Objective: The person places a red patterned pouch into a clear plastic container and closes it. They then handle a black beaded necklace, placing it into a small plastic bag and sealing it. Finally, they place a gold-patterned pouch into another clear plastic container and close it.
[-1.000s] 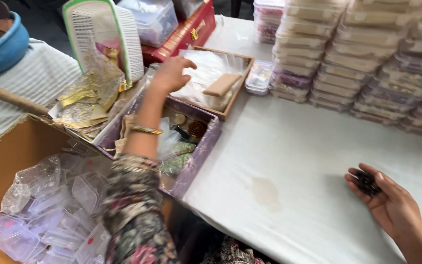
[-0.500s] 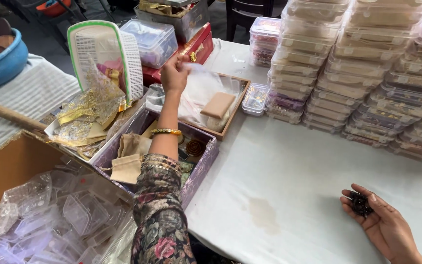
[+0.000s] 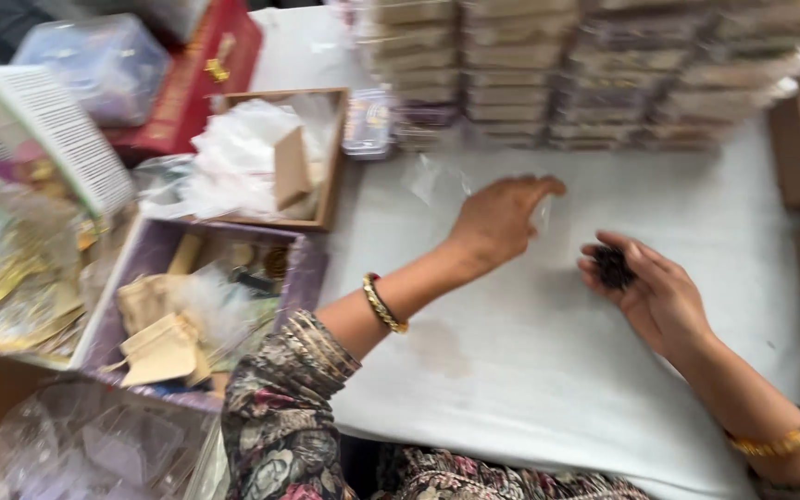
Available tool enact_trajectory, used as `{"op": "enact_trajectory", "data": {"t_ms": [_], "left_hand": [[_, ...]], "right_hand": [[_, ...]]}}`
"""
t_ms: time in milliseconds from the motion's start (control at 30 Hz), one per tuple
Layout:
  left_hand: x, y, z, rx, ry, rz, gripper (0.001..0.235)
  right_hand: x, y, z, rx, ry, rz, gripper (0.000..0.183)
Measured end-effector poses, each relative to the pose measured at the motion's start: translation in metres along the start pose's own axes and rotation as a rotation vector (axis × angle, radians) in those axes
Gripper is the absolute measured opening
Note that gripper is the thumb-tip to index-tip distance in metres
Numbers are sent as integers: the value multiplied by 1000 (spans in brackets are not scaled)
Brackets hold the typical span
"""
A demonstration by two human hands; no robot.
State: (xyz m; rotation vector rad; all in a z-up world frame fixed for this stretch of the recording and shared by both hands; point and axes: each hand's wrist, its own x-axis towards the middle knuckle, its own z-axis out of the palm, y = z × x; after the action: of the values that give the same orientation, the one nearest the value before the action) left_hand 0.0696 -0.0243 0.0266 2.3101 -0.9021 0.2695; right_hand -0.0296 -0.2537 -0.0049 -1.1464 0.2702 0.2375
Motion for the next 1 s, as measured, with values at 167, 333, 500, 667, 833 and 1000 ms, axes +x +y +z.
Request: {"op": "enact_trajectory", "data": {"t_ms": [167, 333, 500, 667, 833, 1000], "left_hand": [[-2, 29, 36, -196, -287, -243, 62], [-17, 18, 54, -403, -229, -288, 64], [-15, 35, 46, -412, -159, -343, 66], [-19, 30, 52, -514, -192, -394, 59], [-27, 17, 56, -679, -209, -386, 54], [-27, 23, 52, -586, -221, -353, 62]], "right_hand": [[2, -8, -12, 94, 70, -65, 47], [-2, -16, -13, 159, 69, -102, 47], [-11, -25, -4, 151, -25, -122, 60], [-14, -24, 0, 163, -94, -120, 68], [-12, -20, -1, 150, -143, -116, 74], [-11, -20, -3, 159, -153, -119, 82]]}}
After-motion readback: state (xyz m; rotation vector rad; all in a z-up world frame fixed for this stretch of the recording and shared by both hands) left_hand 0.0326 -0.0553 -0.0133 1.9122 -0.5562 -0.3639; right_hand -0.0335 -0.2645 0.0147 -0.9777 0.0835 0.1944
